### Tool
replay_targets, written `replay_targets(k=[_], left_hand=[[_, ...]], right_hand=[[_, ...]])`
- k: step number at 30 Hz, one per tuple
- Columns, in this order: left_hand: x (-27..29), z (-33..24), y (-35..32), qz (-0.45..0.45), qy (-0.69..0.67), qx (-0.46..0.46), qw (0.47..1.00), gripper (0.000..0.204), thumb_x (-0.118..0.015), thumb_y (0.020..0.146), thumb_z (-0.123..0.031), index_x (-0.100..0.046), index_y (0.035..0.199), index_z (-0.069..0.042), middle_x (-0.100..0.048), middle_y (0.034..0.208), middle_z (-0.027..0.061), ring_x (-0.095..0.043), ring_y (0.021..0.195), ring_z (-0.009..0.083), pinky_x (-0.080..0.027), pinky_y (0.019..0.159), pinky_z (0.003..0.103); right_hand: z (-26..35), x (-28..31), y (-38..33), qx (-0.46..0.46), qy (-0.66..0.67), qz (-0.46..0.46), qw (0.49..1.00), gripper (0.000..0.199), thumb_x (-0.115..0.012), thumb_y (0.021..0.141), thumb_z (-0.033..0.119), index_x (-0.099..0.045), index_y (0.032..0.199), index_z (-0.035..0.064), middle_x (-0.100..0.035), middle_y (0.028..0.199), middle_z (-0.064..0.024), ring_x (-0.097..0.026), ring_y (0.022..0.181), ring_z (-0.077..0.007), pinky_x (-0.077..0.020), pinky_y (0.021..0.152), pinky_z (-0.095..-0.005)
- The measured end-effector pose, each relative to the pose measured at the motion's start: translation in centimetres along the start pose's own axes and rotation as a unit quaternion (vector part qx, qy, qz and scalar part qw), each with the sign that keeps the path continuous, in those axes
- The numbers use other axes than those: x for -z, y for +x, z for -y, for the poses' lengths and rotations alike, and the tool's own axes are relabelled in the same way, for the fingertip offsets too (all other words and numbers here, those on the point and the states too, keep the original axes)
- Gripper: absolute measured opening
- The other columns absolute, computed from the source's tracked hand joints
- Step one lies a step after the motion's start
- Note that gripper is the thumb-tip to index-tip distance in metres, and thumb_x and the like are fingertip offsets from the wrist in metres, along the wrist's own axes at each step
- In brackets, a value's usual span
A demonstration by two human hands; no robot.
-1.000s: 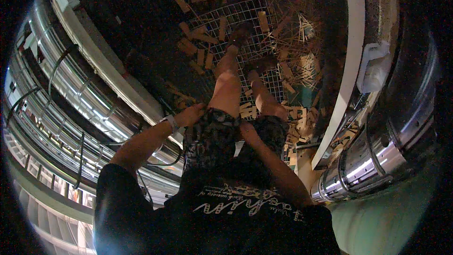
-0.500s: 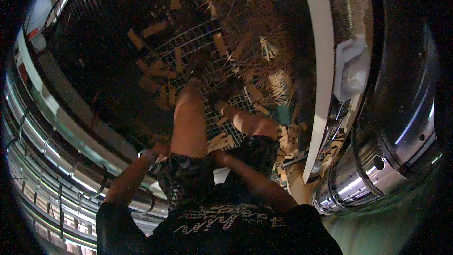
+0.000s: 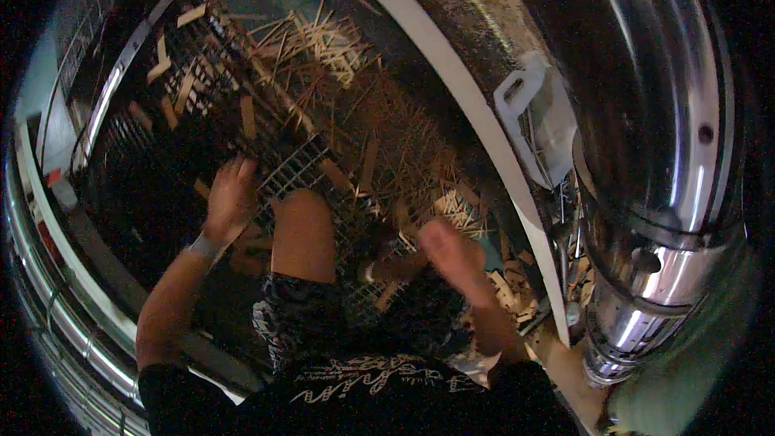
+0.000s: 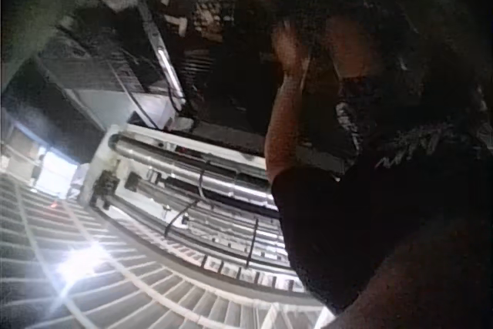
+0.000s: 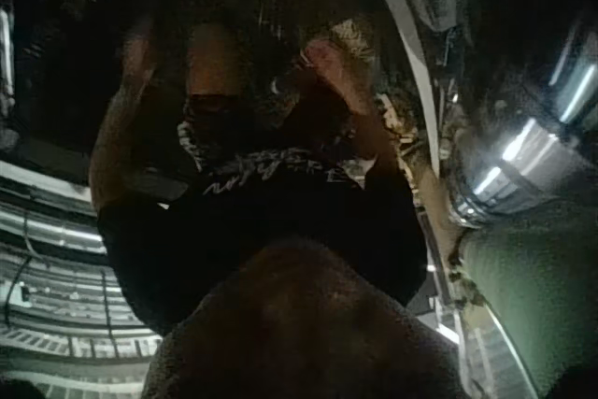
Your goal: The person uses a hex key to adjust internal components on the metal cylinder of an industrial packaging machine, moving across the roller while standing over corrugated board scraps.
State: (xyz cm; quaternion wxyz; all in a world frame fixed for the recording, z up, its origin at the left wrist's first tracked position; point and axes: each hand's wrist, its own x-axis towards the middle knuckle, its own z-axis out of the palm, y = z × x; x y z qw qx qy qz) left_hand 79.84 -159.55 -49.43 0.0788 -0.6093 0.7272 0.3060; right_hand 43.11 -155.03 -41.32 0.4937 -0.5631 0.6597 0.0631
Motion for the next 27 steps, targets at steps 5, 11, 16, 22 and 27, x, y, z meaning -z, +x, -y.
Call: replay_targets(k=[5, 11, 16, 22, 27], left_hand=[[3.4, -16.0, 14.9, -0.369, 0.083, -0.386, 0.841, 0.041, -0.057, 0.075, -0.011, -0.050, 0.116, -0.006, -0.044, 0.125, 0.0123, -0.039, 0.118, 0.0310, -0.030, 0.099, 0.045], [-1.5, -26.3, 22.3, -0.395, 0.051, -0.410, 0.821, 0.043, -0.061, 0.077, -0.035, -0.057, 0.101, 0.001, -0.053, 0.106, 0.0174, -0.046, 0.108, 0.0325, -0.027, 0.103, 0.045], [0.0, -25.6, 22.6, -0.422, 0.180, -0.376, 0.805, 0.056, -0.055, 0.077, -0.055, -0.064, 0.094, -0.003, -0.057, 0.099, 0.0136, -0.050, 0.099, 0.0313, -0.036, 0.088, 0.045], [0.6, -26.9, 21.3, -0.319, 0.137, -0.366, 0.863, 0.059, -0.055, 0.075, -0.057, -0.060, 0.103, -0.005, -0.057, 0.105, 0.0145, -0.042, 0.112, 0.0320, -0.033, 0.092, 0.047], [-0.5, -26.0, 20.7, -0.341, 0.121, -0.349, 0.864, 0.053, -0.057, 0.076, -0.050, -0.058, 0.107, -0.007, -0.057, 0.103, 0.0125, -0.048, 0.106, 0.0286, -0.032, 0.093, 0.043]], right_hand=[[-7.1, 8.9, 6.0, 0.182, -0.091, -0.480, 0.854, 0.017, -0.052, 0.087, 0.014, -0.055, 0.100, 0.0038, -0.053, 0.100, -0.0167, -0.051, 0.095, -0.0353, -0.0433, 0.082, -0.0419], [-12.6, 16.1, 12.8, 0.032, -0.161, -0.354, 0.921, 0.026, -0.058, 0.081, 0.018, -0.063, 0.104, 0.0054, -0.062, 0.099, -0.0167, -0.059, 0.090, -0.0341, -0.0460, 0.078, -0.0396], [-9.4, 16.7, 17.8, -0.029, -0.255, -0.298, 0.919, 0.022, -0.053, 0.075, 0.006, -0.061, 0.095, 0.0011, -0.061, 0.096, -0.0192, -0.060, 0.085, -0.0359, -0.0475, 0.070, -0.0464], [-10.1, 16.5, 11.3, 0.036, -0.267, -0.432, 0.860, 0.041, -0.057, 0.074, 0.014, -0.051, 0.114, 0.0089, -0.059, 0.102, -0.0185, -0.058, 0.091, -0.0355, -0.0463, 0.077, -0.0451], [-8.2, 8.5, 5.0, 0.127, -0.157, -0.517, 0.832, 0.027, -0.053, 0.081, 0.007, -0.046, 0.107, 0.0091, -0.056, 0.078, -0.0159, -0.058, 0.072, -0.0309, -0.0434, 0.061, -0.0413]])
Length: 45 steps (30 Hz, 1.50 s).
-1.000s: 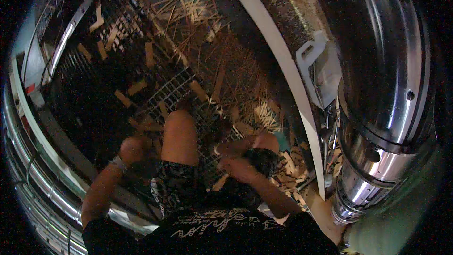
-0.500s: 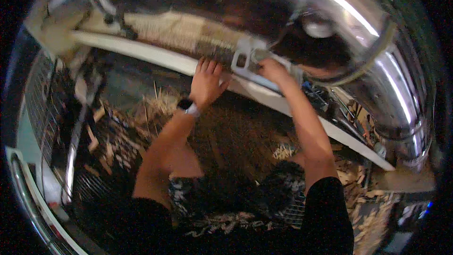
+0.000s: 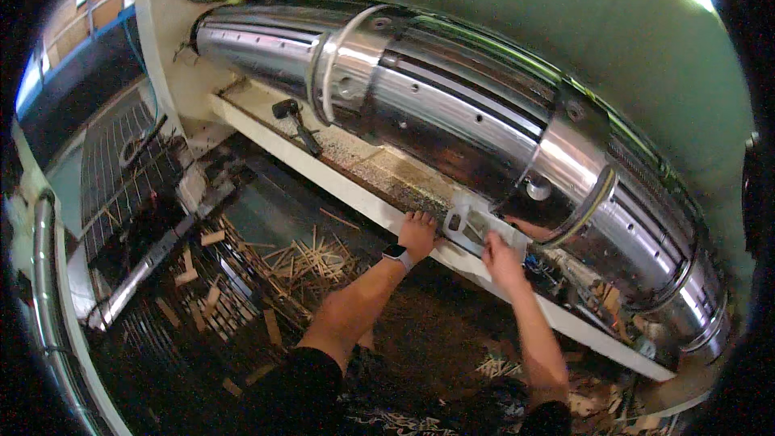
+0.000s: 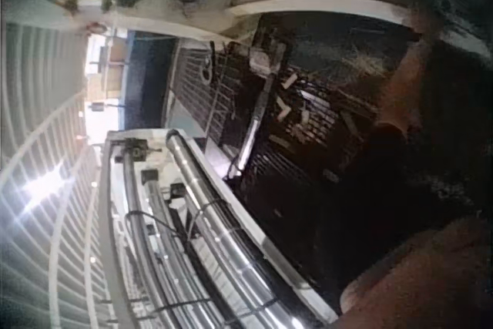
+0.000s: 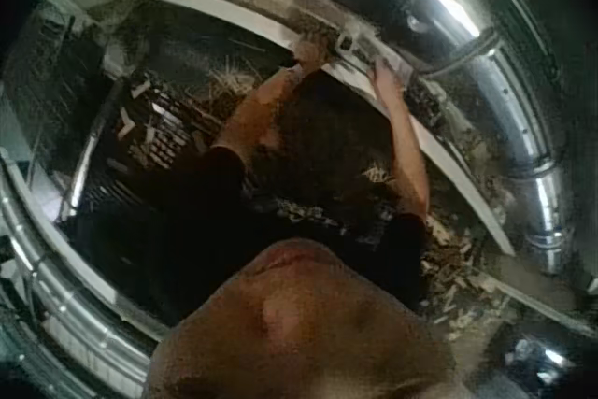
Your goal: The person uses a hex key to adjust internal components on the metal cylinder of an industrial packaging machine, moving across the roller while standing over corrugated board scraps.
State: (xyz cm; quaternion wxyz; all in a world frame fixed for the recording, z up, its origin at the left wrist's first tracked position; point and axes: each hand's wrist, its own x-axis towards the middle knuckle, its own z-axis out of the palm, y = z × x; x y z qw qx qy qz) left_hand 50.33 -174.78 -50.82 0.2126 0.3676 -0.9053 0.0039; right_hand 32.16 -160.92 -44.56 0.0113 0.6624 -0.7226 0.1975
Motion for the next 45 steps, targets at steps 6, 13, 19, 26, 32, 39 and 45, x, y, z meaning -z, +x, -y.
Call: replay_targets(k=[6, 13, 19, 26, 32, 39, 45], left_hand=[[-4.7, 5.4, -0.2, -0.133, -0.218, 0.016, 0.967, 0.038, -0.060, 0.078, -0.031, -0.058, 0.107, -0.007, -0.057, 0.108, 0.0113, -0.050, 0.105, 0.0268, -0.036, 0.090, 0.043], [-3.3, 3.0, 0.7, -0.097, -0.158, -0.013, 0.983, 0.035, -0.056, 0.082, -0.027, -0.055, 0.112, -0.010, -0.052, 0.115, 0.0085, -0.044, 0.111, 0.0261, -0.032, 0.094, 0.042], [-3.3, 3.2, -0.3, -0.162, -0.191, -0.067, 0.966, 0.025, -0.055, 0.079, -0.019, -0.057, 0.102, -0.009, -0.054, 0.103, 0.0117, -0.046, 0.103, 0.0268, -0.031, 0.094, 0.041], [-0.7, 2.9, -1.0, -0.059, -0.202, -0.022, 0.977, 0.033, -0.054, 0.081, -0.018, -0.057, 0.113, -0.010, -0.053, 0.114, 0.0149, -0.044, 0.110, 0.0298, -0.029, 0.098, 0.043], [-1.6, 3.5, -0.3, -0.136, -0.185, -0.075, 0.970, 0.039, -0.052, 0.083, -0.022, -0.052, 0.121, -0.013, -0.048, 0.125, 0.0104, -0.041, 0.117, 0.0288, -0.029, 0.100, 0.042], [-2.0, 4.4, 0.0, -0.071, -0.178, -0.078, 0.978, 0.035, -0.057, 0.078, -0.023, -0.056, 0.110, -0.009, -0.050, 0.118, 0.0116, -0.045, 0.111, 0.0284, -0.032, 0.098, 0.040], [-3.3, 6.4, 0.5, -0.010, -0.218, -0.072, 0.973, 0.027, -0.059, 0.075, -0.024, -0.061, 0.095, -0.007, -0.056, 0.104, 0.0120, -0.050, 0.101, 0.0281, -0.034, 0.094, 0.040]], right_hand=[[21.1, 3.8, 6.8, 0.247, 0.244, -0.055, 0.936, 0.023, -0.053, 0.087, 0.013, -0.049, 0.107, 0.0019, -0.059, 0.094, -0.0147, -0.060, 0.083, -0.0235, -0.0471, 0.073, -0.0326], [31.3, 2.6, 20.3, 0.167, 0.388, -0.015, 0.906, 0.016, -0.047, 0.092, 0.018, -0.044, 0.089, 0.0020, -0.061, 0.079, -0.0086, -0.059, 0.062, -0.0144, -0.0465, 0.054, -0.0276], [33.3, 3.2, 21.5, 0.138, 0.429, -0.018, 0.892, 0.019, -0.040, 0.094, 0.018, -0.045, 0.086, 0.0016, -0.060, 0.075, -0.0077, -0.058, 0.057, -0.0117, -0.0454, 0.046, -0.0225], [34.8, 2.6, 23.7, 0.102, 0.491, -0.030, 0.864, 0.018, -0.038, 0.095, 0.015, -0.043, 0.087, -0.0007, -0.061, 0.078, -0.0133, -0.061, 0.057, -0.0171, -0.0492, 0.047, -0.0263], [35.9, 2.2, 23.8, 0.089, 0.577, -0.042, 0.811, 0.017, -0.038, 0.095, 0.014, -0.042, 0.087, -0.0007, -0.061, 0.079, -0.0165, -0.062, 0.058, -0.0208, -0.0518, 0.050, -0.0281], [36.3, 2.8, 23.5, 0.042, 0.518, -0.055, 0.852, 0.020, -0.042, 0.093, 0.016, -0.051, 0.083, 0.0009, -0.061, 0.070, -0.0108, -0.052, 0.046, -0.0158, -0.0431, 0.041, -0.0282], [34.5, 8.8, 23.4, 0.147, -0.057, -0.161, 0.974, 0.021, -0.052, 0.083, 0.020, -0.065, 0.080, 0.0041, -0.064, 0.073, -0.0147, -0.063, 0.073, -0.0300, -0.0489, 0.067, -0.0418]])
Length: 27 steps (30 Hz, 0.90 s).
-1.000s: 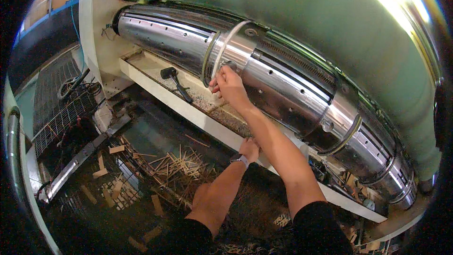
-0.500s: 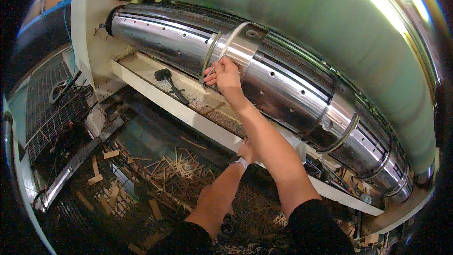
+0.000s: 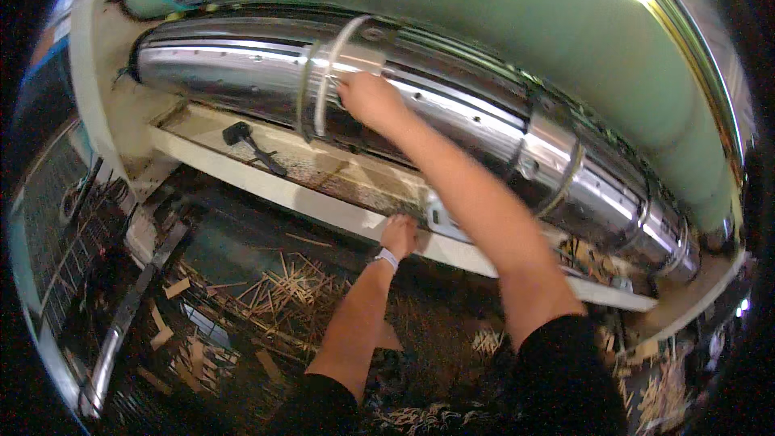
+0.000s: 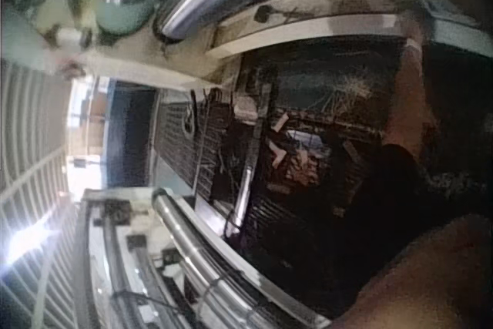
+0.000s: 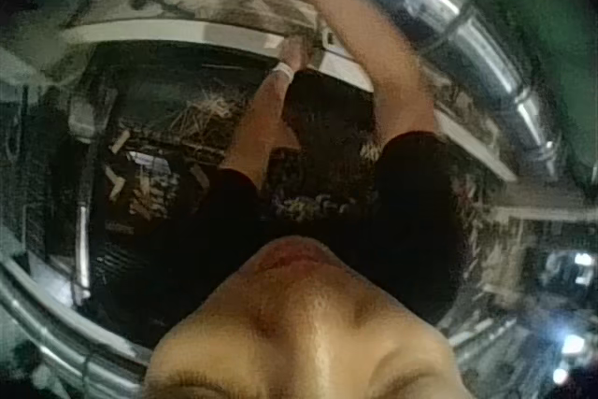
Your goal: The person uses a hex key to adjust internal components on the metal cylinder of an industrial packaging machine, moving across the roller while standing over corrugated board scraps.
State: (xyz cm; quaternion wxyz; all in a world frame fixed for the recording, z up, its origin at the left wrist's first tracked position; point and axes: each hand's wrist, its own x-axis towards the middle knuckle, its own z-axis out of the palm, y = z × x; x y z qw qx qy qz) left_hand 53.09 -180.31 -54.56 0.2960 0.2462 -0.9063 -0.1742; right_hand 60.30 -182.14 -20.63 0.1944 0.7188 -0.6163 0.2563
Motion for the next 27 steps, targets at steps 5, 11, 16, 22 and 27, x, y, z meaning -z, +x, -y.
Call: replay_targets(k=[5, 11, 16, 22, 27], left_hand=[[0.8, -2.8, -0.2, 0.010, 0.132, -0.004, 0.991, 0.031, -0.058, 0.077, -0.030, -0.061, 0.099, -0.007, -0.055, 0.109, 0.0114, -0.048, 0.107, 0.0277, -0.033, 0.096, 0.042], [1.4, -3.9, -0.7, -0.039, 0.074, -0.045, 0.996, 0.033, -0.063, 0.074, -0.023, -0.061, 0.101, -0.005, -0.055, 0.111, 0.0129, -0.047, 0.107, 0.0294, -0.031, 0.098, 0.042], [2.0, -3.1, -0.9, -0.054, 0.088, -0.044, 0.994, 0.029, -0.063, 0.070, -0.020, -0.061, 0.095, -0.004, -0.054, 0.103, 0.0115, -0.048, 0.101, 0.0290, -0.033, 0.096, 0.043], [1.3, -3.8, -0.9, -0.015, 0.119, -0.033, 0.992, 0.029, -0.064, 0.070, -0.023, -0.060, 0.093, -0.004, -0.053, 0.095, 0.0098, -0.049, 0.096, 0.0280, -0.035, 0.092, 0.042], [1.0, -3.9, -0.5, -0.035, 0.138, -0.050, 0.989, 0.031, -0.066, 0.071, -0.026, -0.060, 0.093, -0.005, -0.052, 0.099, 0.0095, -0.049, 0.097, 0.0285, -0.037, 0.090, 0.043]], right_hand=[[3.0, 6.4, 3.1, 0.198, -0.362, 0.163, 0.896, 0.011, -0.058, 0.073, 0.012, -0.068, 0.078, 0.0095, -0.067, 0.078, -0.0107, -0.065, 0.077, -0.0261, -0.0510, 0.061, -0.0406], [-3.4, 6.3, -3.7, 0.199, -0.018, -0.221, 0.955, 0.014, -0.049, 0.082, 0.013, -0.058, 0.090, 0.0068, -0.062, 0.084, -0.0119, -0.061, 0.081, -0.0318, -0.0496, 0.067, -0.0431], [-9.5, 9.7, -22.3, -0.182, 0.425, -0.304, 0.833, 0.017, -0.046, 0.094, 0.018, -0.052, 0.092, 0.0020, -0.060, 0.079, -0.0090, -0.054, 0.060, -0.0095, -0.0489, 0.054, -0.0258], [-13.3, 9.4, -24.8, -0.254, 0.482, -0.329, 0.772, 0.016, -0.045, 0.094, 0.015, -0.050, 0.088, 0.0014, -0.060, 0.077, -0.0095, -0.053, 0.055, -0.0103, -0.0497, 0.052, -0.0258], [-13.6, 9.1, -24.7, -0.250, 0.537, -0.346, 0.727, 0.015, -0.044, 0.095, 0.015, -0.049, 0.089, 0.0017, -0.060, 0.078, -0.0102, -0.055, 0.058, -0.0099, -0.0506, 0.054, -0.0258]])
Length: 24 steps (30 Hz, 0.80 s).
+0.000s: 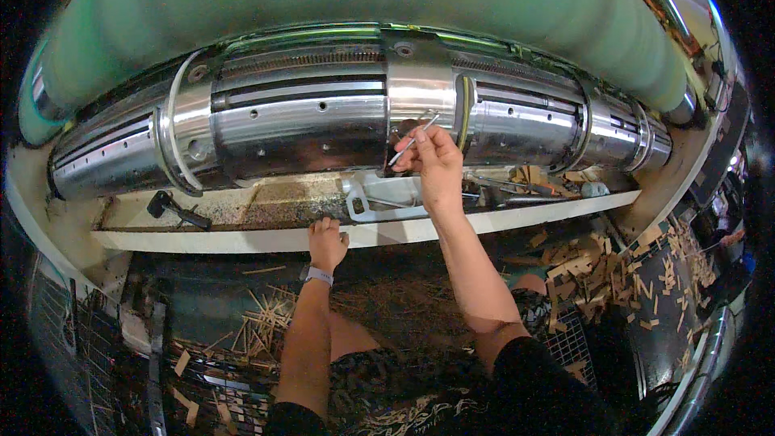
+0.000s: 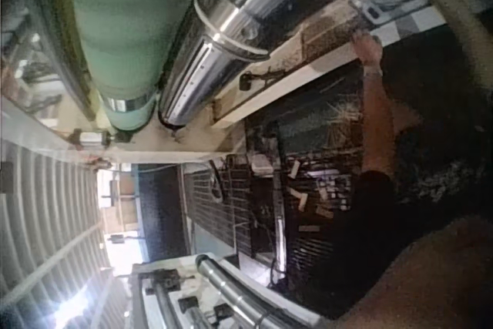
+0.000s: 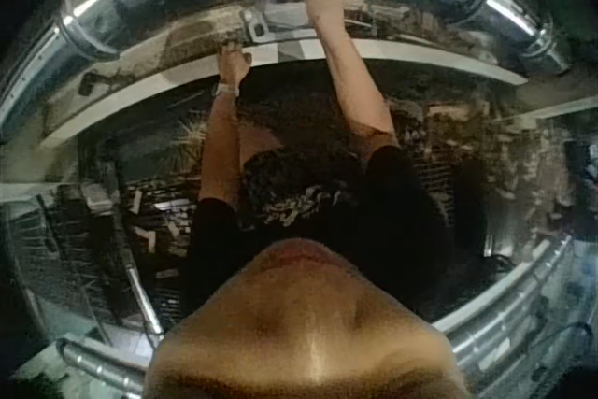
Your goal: The person uses a hex key to adjust internal components on the metal cylinder of an industrial packaging machine, moving across the roller while standing over corrugated board scraps.
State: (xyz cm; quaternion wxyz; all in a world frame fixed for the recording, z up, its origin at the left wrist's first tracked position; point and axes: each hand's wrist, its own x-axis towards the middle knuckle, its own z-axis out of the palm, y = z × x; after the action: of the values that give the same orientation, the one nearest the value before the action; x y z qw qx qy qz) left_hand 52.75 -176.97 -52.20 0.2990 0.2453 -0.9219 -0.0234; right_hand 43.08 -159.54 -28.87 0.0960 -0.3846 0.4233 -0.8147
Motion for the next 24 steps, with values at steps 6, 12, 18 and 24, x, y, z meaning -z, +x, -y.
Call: replay_targets(k=[6, 12, 18, 24], left_hand=[[-0.4, 0.0, 0.0, 0.019, 0.043, 0.008, 0.999, 0.027, -0.061, 0.072, -0.023, -0.056, 0.093, -0.006, -0.054, 0.098, 0.0127, -0.050, 0.095, 0.0300, -0.038, 0.088, 0.044], [-1.6, 0.7, -0.6, -0.039, 0.037, -0.017, 0.998, 0.029, -0.060, 0.073, -0.022, -0.057, 0.096, -0.005, -0.055, 0.098, 0.0139, -0.052, 0.095, 0.0314, -0.039, 0.089, 0.045], [-1.4, 0.7, -0.6, -0.040, 0.051, -0.024, 0.998, 0.031, -0.061, 0.076, -0.024, -0.057, 0.100, -0.004, -0.054, 0.102, 0.0149, -0.051, 0.098, 0.0321, -0.037, 0.092, 0.046], [-1.1, 0.7, -0.6, 0.001, 0.044, -0.018, 0.999, 0.033, -0.063, 0.076, -0.026, -0.057, 0.099, -0.002, -0.053, 0.106, 0.0152, -0.049, 0.102, 0.0329, -0.037, 0.093, 0.046]], right_hand=[[-0.3, -1.0, 0.4, 0.000, 0.130, 0.026, 0.991, 0.018, -0.045, 0.095, 0.021, -0.051, 0.092, 0.0039, -0.059, 0.084, -0.0102, -0.058, 0.065, -0.0120, -0.0541, 0.062, -0.0296], [-0.8, -1.4, 0.0, 0.013, 0.198, 0.012, 0.980, 0.019, -0.044, 0.095, 0.021, -0.051, 0.092, 0.0039, -0.059, 0.085, -0.0109, -0.058, 0.065, -0.0125, -0.0542, 0.063, -0.0298], [-1.5, -0.7, -0.6, 0.005, 0.136, -0.022, 0.990, 0.019, -0.045, 0.095, 0.022, -0.049, 0.093, 0.0029, -0.059, 0.082, -0.0120, -0.057, 0.063, -0.0130, -0.0535, 0.060, -0.0290], [-0.8, -1.6, 0.1, -0.010, 0.179, -0.014, 0.984, 0.018, -0.044, 0.095, 0.020, -0.049, 0.091, 0.0032, -0.060, 0.079, -0.0106, -0.055, 0.057, -0.0118, -0.0516, 0.056, -0.0270]])
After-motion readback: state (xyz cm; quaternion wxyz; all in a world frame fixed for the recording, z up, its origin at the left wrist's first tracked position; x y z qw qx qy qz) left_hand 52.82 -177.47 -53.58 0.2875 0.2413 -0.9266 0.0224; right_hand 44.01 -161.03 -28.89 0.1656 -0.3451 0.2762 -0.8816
